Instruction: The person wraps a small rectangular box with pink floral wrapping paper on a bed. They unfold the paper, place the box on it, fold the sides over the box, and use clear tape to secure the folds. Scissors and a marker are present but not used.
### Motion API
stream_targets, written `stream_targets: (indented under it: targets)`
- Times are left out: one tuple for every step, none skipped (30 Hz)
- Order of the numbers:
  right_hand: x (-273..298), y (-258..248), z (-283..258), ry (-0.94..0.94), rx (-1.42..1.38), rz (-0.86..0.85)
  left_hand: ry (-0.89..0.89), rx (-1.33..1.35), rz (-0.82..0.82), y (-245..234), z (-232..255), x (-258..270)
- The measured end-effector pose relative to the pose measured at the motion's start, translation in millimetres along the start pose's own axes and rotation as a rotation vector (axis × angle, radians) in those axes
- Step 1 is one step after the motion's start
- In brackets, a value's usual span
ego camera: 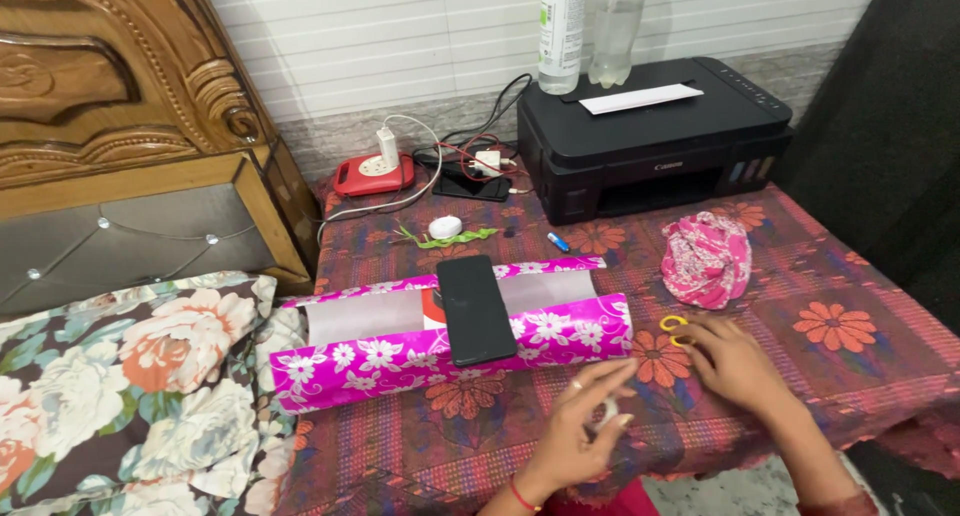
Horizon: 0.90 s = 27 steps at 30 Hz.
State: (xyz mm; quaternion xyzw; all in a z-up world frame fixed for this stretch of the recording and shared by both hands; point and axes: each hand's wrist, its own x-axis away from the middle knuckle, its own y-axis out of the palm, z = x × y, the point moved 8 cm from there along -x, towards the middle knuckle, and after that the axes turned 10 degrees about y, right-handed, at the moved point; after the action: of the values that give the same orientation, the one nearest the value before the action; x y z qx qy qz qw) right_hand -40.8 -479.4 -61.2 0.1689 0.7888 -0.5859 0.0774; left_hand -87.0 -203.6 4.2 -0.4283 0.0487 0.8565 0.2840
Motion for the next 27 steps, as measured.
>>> stream_targets:
  targets:
    - [7.0,-4.6,10.9,-0.041,-0.036,0.029,0.068,-0.058,-0.023,8.3,7.0,-7.2]
    - [12.5,-7.9,19.7,-0.082,-0.071,0.058,0.136,-0.115,-0.046,17.5,13.7,-14.7]
    - [17.7,-9.3,25.9,-0.125,-0.112,0.086,0.092,-0.064,-0.069,27.1,11.5,-21.1]
    - [21.9,-9.3,36.4,-0.107,-0.137,0.084,0.048,-0.013,-0.093,38.1,8.4,-28.2]
    - [24.9,-7.5,44.0,-0.090,-0.167,0.082,0.004,0.035,-0.117,47.5,4.1,-35.1]
    - [27.1,-5.4,50.2,-0.073,-0.196,0.080,-0.010,0.018,-0.141,55.4,0.1,-43.2]
    - [27.5,-1.5,56.8,-0.023,-0.235,0.073,-0.022,0.000,-0.167,62.7,-6.0,-51.8]
    - [27.9,2.7,62.4,0.026,-0.272,0.065,-0.034,-0.018,-0.193,70.8,-13.2,-59.5]
    - [29.4,6.2,68.3,0.075,-0.307,0.053,-0.012,-0.058,-0.192,77.1,-19.7,-67.8]
    - [31.6,4.9,67.7,0.044,-0.290,0.095,0.011,-0.097,-0.191,81.6,-28.6,-76.4]
    - [31.4,3.7,65.7,0.011,-0.274,0.140,0.036,-0.140,-0.191,85.0,-38.2,-83.9]
    - [31.4,2.2,63.3,-0.023,-0.257,0.186,0.040,-0.211,-0.199,89.3,-49.7,-89.0]
    - [32.1,3.9,64.4,-0.002,-0.253,0.200,0.043,-0.281,-0.212,93.5,-61.7,-92.0]
    - [32.8,4.6,65.4,0.019,-0.248,0.214,0.046,-0.352,-0.224,97.0,-73.7,-93.2]
    - [32.7,3.6,66.2,0.041,-0.240,0.231,0.014,-0.367,-0.241,101.4,-87.9,-93.9]
    - [31.3,5.5,69.1,0.107,-0.238,0.215,-0.018,-0.382,-0.258,105.0,-102.0,-94.2]
    - [32.8,5.8,73.5,0.179,-0.233,0.202,-0.048,-0.390,-0.278,109.0,-115.3,-92.5]
    - [33.5,6.7,76.5,0.250,-0.227,0.188,-0.107,-0.319,-0.283,109.2,-129.5,-88.6]
    - [34.1,-0.1,71.4,0.205,-0.243,0.233,-0.158,-0.242,-0.294,110.3,-142.4,-86.2]
    - [34.1,-6.7,65.6,0.159,-0.258,0.279,-0.210,-0.166,-0.306,111.0,-154.4,-84.2]
    - [35.3,-13.0,60.0,0.115,-0.271,0.324,-0.185,-0.125,-0.296,110.2,-159.3,-83.4]
    - [34.4,-11.8,63.7,0.193,-0.378,0.297,-0.160,-0.083,-0.285,108.9,-162.7,-81.4]
    - [33.9,-8.5,66.5,0.269,-0.487,0.268,-0.138,-0.042,-0.273,107.9,-165.2,-79.6]
    - [32.4,-5.9,70.9,0.345,-0.596,0.240,-0.152,-0.010,-0.290,108.6,-170.2,-78.2]
    - [27.3,-3.8,68.4,0.315,-0.777,0.201,-0.171,0.023,-0.304,109.6,-173.8,-75.5]
    - [20.0,0.4,64.3,0.281,-0.958,0.162,-0.189,0.056,-0.318,111.1,-176.6,-73.1]
    - [14.7,4.8,60.4,0.241,-1.142,0.121,-0.197,0.099,-0.319,111.0,-178.1,-71.2]
